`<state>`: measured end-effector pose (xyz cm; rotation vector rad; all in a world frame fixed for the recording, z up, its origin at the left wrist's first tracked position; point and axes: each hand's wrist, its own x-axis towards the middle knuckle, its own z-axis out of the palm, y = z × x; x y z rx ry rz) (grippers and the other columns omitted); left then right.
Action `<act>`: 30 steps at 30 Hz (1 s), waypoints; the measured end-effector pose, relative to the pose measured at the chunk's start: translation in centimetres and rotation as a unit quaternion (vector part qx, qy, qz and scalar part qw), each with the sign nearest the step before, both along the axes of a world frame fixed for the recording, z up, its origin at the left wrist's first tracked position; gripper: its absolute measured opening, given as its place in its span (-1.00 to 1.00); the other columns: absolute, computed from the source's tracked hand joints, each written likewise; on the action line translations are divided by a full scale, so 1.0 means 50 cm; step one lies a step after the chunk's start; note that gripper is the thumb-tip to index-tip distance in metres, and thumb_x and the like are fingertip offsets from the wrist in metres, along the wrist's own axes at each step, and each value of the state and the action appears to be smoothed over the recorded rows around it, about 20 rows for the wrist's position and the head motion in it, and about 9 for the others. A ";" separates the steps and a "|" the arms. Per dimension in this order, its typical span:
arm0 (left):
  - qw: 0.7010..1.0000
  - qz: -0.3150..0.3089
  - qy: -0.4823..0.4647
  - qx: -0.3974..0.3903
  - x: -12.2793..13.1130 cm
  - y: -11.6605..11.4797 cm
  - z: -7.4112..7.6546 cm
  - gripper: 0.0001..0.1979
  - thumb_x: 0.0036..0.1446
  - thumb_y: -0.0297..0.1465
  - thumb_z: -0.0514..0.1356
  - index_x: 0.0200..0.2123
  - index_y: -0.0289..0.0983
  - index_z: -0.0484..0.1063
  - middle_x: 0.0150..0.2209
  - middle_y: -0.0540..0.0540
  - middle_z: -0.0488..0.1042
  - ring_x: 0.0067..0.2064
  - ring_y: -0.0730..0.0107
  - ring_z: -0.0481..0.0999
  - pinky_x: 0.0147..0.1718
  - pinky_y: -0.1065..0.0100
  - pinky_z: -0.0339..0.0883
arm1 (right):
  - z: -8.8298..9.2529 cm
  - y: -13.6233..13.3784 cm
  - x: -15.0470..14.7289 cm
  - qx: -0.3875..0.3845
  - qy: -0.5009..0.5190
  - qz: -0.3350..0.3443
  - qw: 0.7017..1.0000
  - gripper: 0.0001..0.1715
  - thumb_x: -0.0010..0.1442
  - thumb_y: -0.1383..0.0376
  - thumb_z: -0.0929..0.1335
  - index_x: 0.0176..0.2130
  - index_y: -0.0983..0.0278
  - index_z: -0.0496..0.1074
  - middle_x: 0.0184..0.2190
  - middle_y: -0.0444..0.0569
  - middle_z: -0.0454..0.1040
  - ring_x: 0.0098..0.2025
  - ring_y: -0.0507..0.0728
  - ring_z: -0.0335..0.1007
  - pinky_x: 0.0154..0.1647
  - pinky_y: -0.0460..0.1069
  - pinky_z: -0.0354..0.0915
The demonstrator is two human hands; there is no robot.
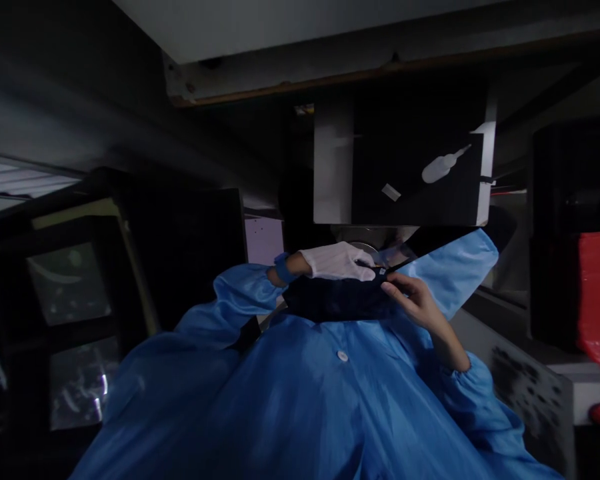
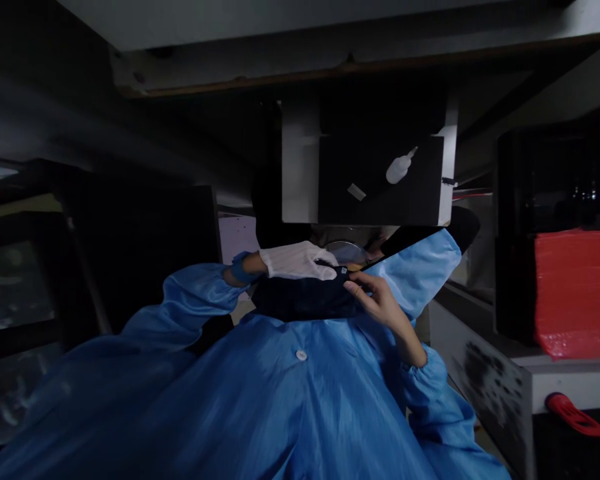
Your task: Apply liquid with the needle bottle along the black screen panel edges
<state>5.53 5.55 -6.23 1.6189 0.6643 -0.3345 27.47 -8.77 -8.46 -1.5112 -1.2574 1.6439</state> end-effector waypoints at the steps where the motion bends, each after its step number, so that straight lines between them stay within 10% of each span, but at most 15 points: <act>1: 1.000 -0.006 0.013 -0.006 0.004 -0.003 -0.002 -0.58 0.50 -0.19 0.22 0.21 -0.31 0.65 0.15 -0.18 0.68 0.11 0.18 0.66 0.09 0.37 0.40 | 0.002 0.005 0.008 -0.003 0.002 0.004 1.000 -0.29 0.34 -0.37 0.43 -0.27 0.19 0.62 -0.44 -0.08 0.55 -0.43 0.13 0.40 -0.40 0.00 0.37; 5: 0.998 0.019 0.045 -0.027 -0.001 -0.020 -0.016 -0.53 0.52 -0.17 0.15 0.23 -0.34 0.63 0.16 -0.19 0.67 0.14 0.19 0.66 0.12 0.38 0.41 | 0.014 0.040 0.060 0.011 -0.012 0.002 1.000 -0.35 0.24 -0.32 0.55 -0.13 0.18 0.70 -0.26 0.02 0.71 -0.27 0.23 0.64 -0.28 0.06 0.54; 9: 0.995 0.065 0.042 -0.064 -0.014 -0.032 -0.025 -0.43 0.50 -0.04 0.14 0.24 -0.36 0.62 0.23 -0.19 0.64 0.19 0.19 0.64 0.16 0.40 0.42 | 0.010 0.114 0.099 0.150 -0.142 -0.179 0.962 -0.43 0.32 -0.25 0.53 -0.13 0.17 0.59 -0.31 -0.05 0.64 -0.32 0.17 0.60 -0.25 0.07 0.54; 14: 0.996 0.063 0.052 -0.038 -0.018 -0.037 -0.027 -0.45 0.51 -0.17 0.16 0.38 -0.38 0.54 0.38 -0.22 0.53 0.37 0.15 0.55 0.38 0.36 0.35 | -0.060 0.242 0.094 0.299 -0.254 -0.273 0.878 -0.23 0.26 -0.14 0.62 0.22 0.17 0.42 0.09 0.11 0.58 0.08 0.27 0.59 0.13 0.21 0.57; 18: 0.997 0.053 0.049 -0.011 -0.021 -0.042 -0.031 -0.48 0.53 -0.25 0.14 0.41 -0.32 0.52 0.44 -0.19 0.48 0.45 0.13 0.49 0.47 0.29 0.31 | -0.102 0.295 0.086 0.265 -0.296 -0.265 0.879 -0.53 0.43 -0.10 0.50 0.01 0.21 0.48 -0.13 0.09 0.56 -0.03 0.28 0.53 0.10 0.22 0.53; 22: 0.994 0.086 0.046 -0.044 -0.024 -0.040 -0.030 -0.44 0.54 -0.26 0.13 0.45 -0.42 0.45 0.44 -0.25 0.47 0.45 0.13 0.49 0.48 0.29 0.30 | -0.075 0.232 0.072 0.277 -0.279 -0.294 0.871 -0.50 0.53 -0.19 0.36 -0.16 0.16 0.40 -0.39 -0.11 0.36 -0.29 0.19 0.41 -0.14 0.14 0.47; 30: 0.991 0.120 -0.004 -0.056 -0.046 -0.032 -0.040 -0.31 0.47 -0.06 0.10 0.42 -0.42 0.49 0.42 -0.21 0.50 0.44 0.06 0.49 0.50 0.24 0.29 | 0.005 -0.069 -0.013 0.168 -0.224 -0.234 0.931 -0.49 0.57 -0.15 0.27 -0.18 0.13 0.51 -0.49 -0.13 0.44 -0.51 0.15 0.38 -0.44 0.06 0.36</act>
